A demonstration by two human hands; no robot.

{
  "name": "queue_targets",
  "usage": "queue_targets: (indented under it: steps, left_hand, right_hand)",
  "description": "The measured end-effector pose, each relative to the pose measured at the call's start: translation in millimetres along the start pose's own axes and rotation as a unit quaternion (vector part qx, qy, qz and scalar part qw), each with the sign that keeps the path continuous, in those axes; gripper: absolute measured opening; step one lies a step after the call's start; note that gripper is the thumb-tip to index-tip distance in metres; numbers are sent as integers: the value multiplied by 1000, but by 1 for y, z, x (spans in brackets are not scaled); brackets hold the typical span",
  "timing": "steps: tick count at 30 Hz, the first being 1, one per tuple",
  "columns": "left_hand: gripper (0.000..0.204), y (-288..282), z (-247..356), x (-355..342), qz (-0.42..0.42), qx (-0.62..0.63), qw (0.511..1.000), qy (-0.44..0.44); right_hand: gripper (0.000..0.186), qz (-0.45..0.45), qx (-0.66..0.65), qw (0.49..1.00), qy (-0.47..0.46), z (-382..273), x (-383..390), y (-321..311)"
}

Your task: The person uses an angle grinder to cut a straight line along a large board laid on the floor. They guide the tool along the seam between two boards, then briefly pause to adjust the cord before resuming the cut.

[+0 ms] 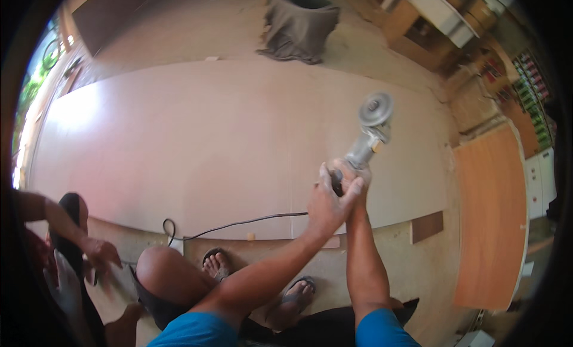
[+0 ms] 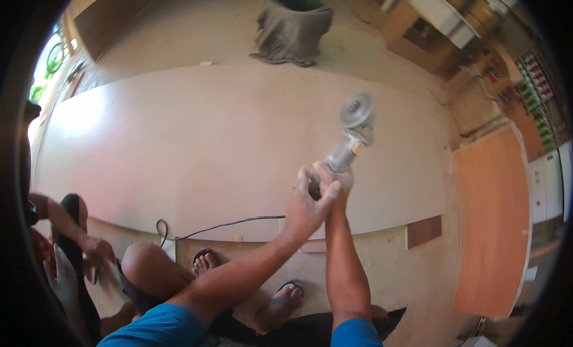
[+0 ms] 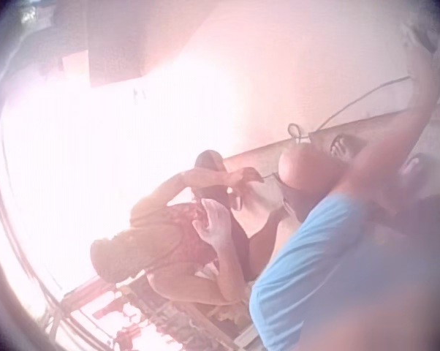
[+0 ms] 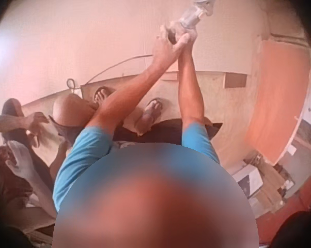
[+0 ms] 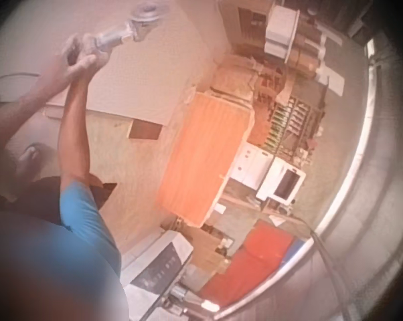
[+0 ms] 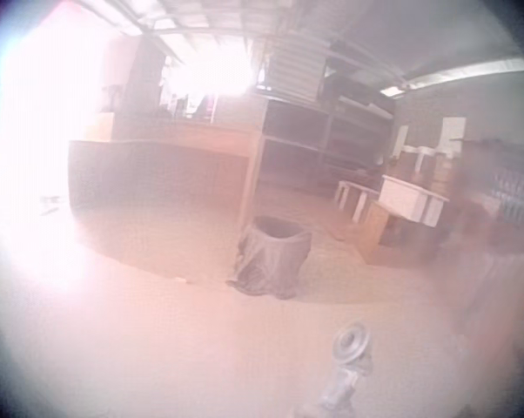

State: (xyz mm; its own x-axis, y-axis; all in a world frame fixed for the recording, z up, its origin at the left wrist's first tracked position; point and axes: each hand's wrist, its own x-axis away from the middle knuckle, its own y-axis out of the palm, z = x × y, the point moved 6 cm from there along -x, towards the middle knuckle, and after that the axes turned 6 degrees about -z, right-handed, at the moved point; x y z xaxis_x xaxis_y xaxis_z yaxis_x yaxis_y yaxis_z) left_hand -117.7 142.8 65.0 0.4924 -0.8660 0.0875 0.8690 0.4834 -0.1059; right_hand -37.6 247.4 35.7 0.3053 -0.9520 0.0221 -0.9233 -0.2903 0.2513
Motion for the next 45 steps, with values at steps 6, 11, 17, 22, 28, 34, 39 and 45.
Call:
queue_targets:
  steps: [6,11,17,22,28,34,39,45]
  left_hand:
    - [79,-11,35,-41,-63,-58,996,-27]
    - [88,-19,45,-56,-45,-87,994,-39]
    - [89,-23,38,-57,-97,-67,988,-99]
    - [87,-20,30,-58,-82,-20,994,-71]
    - [72,-17,53,-59,-99,-138,984,51]
    - [63,-1,147,51,-97,-470,852,209]
    - [56,-38,176,89,-441,-410,790,116]
    - [59,-90,202,84,-502,16,857,118]
  right_hand:
    - [25,8,188,977,-96,-37,4,21]
    - [35,71,-6,995,-71,-20,8,36]
    - [38,4,178,982,-70,-14,29,27]
    - [36,3,187,978,-92,-8,25,13]
    - [33,26,44,994,-97,-11,11,17]
    - [25,117,61,990,47,-48,1,21]
    - [26,96,-96,980,144,-47,-30,14]
    - [33,14,-172,957,234,-12,10,10]
